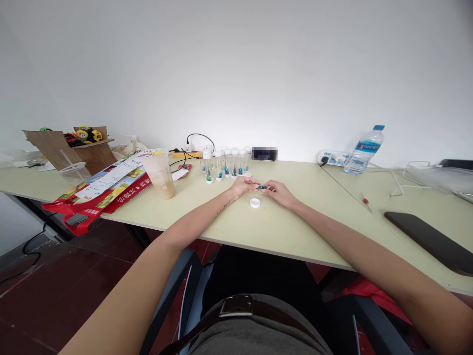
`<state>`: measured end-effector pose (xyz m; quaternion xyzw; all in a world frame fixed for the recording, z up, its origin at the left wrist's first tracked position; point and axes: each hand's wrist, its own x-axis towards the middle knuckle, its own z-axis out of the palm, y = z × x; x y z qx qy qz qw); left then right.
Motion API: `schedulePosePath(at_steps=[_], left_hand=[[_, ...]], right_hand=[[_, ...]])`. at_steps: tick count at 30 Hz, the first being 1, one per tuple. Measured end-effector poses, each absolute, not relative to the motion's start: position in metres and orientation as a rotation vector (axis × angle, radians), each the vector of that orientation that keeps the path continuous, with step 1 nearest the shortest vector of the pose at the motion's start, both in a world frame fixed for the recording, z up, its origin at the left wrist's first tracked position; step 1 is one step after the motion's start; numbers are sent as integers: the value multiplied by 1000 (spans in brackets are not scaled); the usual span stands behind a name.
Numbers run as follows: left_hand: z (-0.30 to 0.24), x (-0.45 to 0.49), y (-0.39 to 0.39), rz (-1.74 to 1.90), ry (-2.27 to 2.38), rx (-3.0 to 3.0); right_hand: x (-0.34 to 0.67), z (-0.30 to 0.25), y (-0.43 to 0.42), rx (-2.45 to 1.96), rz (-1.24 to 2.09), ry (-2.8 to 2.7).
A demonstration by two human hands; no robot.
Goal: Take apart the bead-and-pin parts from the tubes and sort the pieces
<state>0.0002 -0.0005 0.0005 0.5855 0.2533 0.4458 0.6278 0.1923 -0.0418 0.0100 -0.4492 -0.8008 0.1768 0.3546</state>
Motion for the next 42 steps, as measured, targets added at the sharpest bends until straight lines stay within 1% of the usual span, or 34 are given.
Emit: schedulePosePath(at_steps=[22, 42], left_hand=[[-3, 1, 3, 1055, 572, 1328], [-2, 1, 2, 1040, 560, 1318]], right_hand=[[192, 9, -42, -1193, 394, -2086], [191, 8, -41, -1176, 418, -2074]])
